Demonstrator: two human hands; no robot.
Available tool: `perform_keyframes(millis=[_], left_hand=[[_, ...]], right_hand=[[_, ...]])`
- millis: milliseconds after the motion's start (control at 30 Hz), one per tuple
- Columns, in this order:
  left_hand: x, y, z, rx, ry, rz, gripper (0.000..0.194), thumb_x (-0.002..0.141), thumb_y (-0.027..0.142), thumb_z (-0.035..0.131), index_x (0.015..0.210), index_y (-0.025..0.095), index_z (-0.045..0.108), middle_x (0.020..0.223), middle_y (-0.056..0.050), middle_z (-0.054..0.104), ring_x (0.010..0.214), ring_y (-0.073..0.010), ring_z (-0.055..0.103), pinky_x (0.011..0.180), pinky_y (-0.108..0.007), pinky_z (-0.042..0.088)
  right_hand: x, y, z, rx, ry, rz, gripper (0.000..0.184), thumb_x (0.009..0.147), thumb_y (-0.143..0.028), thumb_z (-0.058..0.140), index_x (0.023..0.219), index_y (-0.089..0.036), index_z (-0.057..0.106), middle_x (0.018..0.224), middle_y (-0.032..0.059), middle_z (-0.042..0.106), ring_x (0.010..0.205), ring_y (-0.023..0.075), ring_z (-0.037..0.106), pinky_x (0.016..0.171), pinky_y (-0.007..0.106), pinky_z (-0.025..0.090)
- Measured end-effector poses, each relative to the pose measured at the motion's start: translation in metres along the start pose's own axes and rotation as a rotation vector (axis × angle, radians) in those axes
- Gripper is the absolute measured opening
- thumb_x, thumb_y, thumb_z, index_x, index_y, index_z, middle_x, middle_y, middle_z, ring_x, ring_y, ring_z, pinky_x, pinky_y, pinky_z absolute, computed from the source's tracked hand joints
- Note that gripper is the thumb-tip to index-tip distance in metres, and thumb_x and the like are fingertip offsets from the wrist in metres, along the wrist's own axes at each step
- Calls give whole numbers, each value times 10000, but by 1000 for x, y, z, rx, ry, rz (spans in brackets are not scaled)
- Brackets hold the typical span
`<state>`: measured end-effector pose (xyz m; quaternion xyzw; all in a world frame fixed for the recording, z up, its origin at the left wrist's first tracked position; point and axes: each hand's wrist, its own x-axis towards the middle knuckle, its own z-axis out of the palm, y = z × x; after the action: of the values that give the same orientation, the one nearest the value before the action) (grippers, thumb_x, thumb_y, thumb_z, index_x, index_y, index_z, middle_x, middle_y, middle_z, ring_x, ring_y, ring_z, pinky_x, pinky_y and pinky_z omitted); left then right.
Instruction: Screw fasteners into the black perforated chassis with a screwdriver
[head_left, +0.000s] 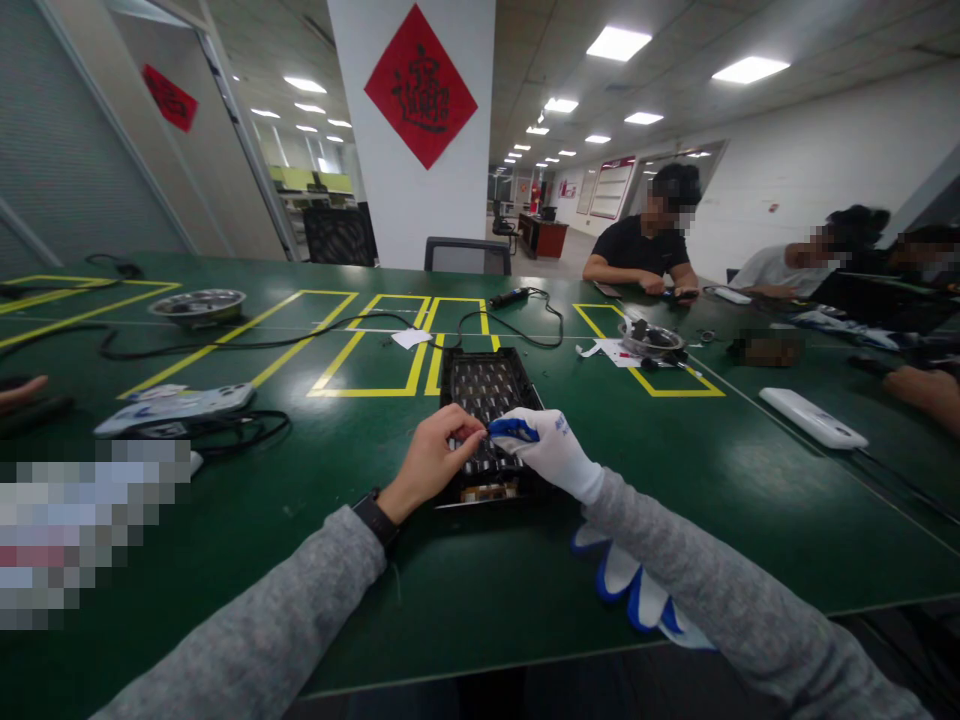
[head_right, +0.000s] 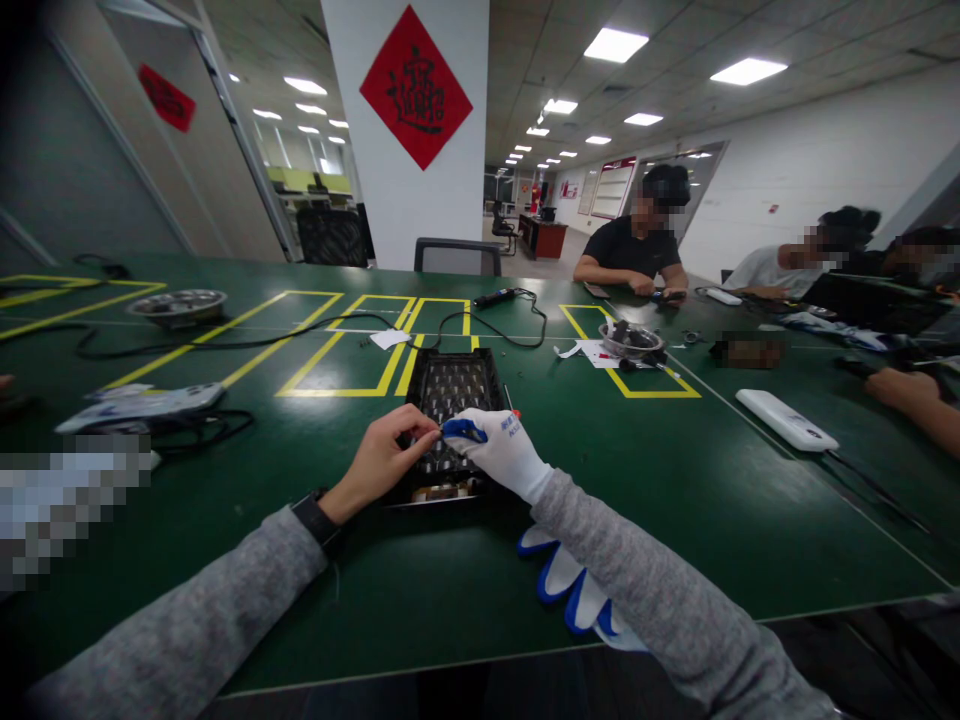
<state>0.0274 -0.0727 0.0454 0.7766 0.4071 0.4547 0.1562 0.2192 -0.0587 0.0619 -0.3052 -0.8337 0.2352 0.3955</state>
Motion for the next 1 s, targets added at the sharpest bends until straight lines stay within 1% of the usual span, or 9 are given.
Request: perform_keyframes(millis=[167,267,400,467,533,600,667,833,1000], left_hand=[[0,-1,0,-2,-27,42,106,839,213,548,810,155,631,765,-29,559,709,-142,513,645,-253,401],[0,-2,-1,-3,-43,39,112,840,218,547,812,155,636,771,-30,565,715,-144,515,652,-253,400],[1,-2,0,-34,-84,-6,166,862,277,521,818,156,626,783,-30,575,730,-150,525,670,-257,408],[1,-3,0,-57,-89,-43,216,891,311,468,849,161,618,827,-35,593,787,-161,540,733,-271,416],[2,-4,0,-77,-84,-85,270,916,335,406,874,166,614,868,-38,607,844,-171,550,789,-284,414],[1,-5,1,-92,-81,-125,314,927,355,367,875,169,614,877,-36,612,856,-174,556,797,-282,414],[1,-7,1,-106,-77,-149,342,931,369,347,863,168,615,864,-33,613,835,-172,560,776,-276,419],[0,-8,2,-128,-63,-170,371,933,382,330,858,163,620,836,-33,611,796,-169,558,748,-272,423],[0,-8,3,-152,-58,-173,370,934,380,332,865,162,622,816,-31,602,783,-167,552,736,-272,421]], right_hand=[[1,-4,-1,-213,-13,-40,183,842,-313,531,872,-166,636,844,43,629,804,156,580,746,281,443],[1,-8,-1,-332,-19,-39,172,850,-310,512,885,-173,611,899,61,583,871,177,533,787,311,421],[3,-6,-5,-379,-28,-22,132,858,-247,483,923,-174,572,1019,87,525,990,198,466,868,356,391],[3,-1,-11,-349,-110,-19,125,861,-233,479,925,-174,569,1067,87,509,1037,196,444,913,365,372],[3,3,-19,-294,-277,-22,132,859,-242,492,929,-173,580,1110,82,500,1068,190,435,953,360,353],[2,5,-25,-241,-447,8,151,850,-266,513,939,-175,594,1136,77,497,1075,187,442,963,349,355],[1,3,-28,-215,-538,61,172,842,-284,527,951,-178,605,1148,74,500,1074,190,453,960,346,364],[1,-2,-25,-225,-541,117,205,841,-285,527,985,-173,621,1177,79,504,1091,192,459,975,342,359],[0,1,-22,-248,-530,68,185,829,-286,547,933,-170,646,1162,79,528,1083,197,466,962,346,373]])
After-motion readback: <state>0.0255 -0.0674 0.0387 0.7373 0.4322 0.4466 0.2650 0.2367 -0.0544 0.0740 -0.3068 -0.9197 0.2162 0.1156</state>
